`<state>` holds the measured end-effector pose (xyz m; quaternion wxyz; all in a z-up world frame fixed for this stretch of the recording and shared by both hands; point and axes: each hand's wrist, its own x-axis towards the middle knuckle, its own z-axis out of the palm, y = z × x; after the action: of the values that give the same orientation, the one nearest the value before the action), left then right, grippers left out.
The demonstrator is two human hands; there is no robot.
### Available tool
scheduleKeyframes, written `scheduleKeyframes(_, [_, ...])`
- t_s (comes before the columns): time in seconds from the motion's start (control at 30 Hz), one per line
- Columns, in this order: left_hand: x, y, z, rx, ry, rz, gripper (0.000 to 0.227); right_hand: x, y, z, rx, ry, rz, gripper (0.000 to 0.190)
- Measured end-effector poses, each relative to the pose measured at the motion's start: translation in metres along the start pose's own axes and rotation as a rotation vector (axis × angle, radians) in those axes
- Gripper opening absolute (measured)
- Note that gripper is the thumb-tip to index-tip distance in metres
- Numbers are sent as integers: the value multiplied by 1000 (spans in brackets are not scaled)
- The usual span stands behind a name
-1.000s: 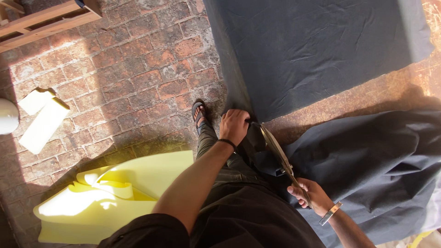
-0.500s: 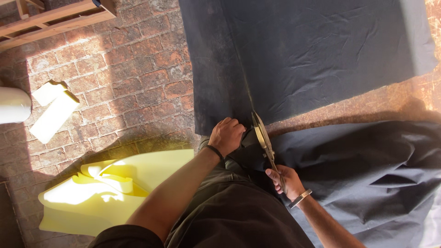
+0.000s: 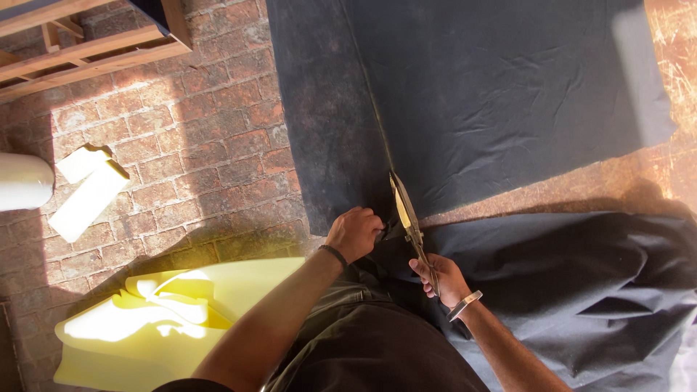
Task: The person unfolds a large black fabric on a wooden workbench, smooths it out, and uses shears to cut the fabric into a rectangular piece. The cut piece is then placed on a nearby upholstered item.
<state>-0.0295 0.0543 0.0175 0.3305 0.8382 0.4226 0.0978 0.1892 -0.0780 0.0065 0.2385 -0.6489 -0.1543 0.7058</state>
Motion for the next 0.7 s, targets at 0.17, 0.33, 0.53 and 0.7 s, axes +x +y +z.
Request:
scheduleKeyframes(0.17, [5,-3,-11,-23,-138,-60,9,17,-25,11,-67,49,-83,48])
scheduleKeyframes(0.33, [18,-5,-25,-17,-286,-114,10,42,-66,18,-71,19,-117,46])
scheduleKeyframes(0.53, [25,-20,-39,7,-439,-97,12,70,-116,22,-72,-24,-177,50])
scheduleKeyframes(0.7, [40,-35,-47,23,-646,-205,13,96,-157,29,-68,-15,-201,49])
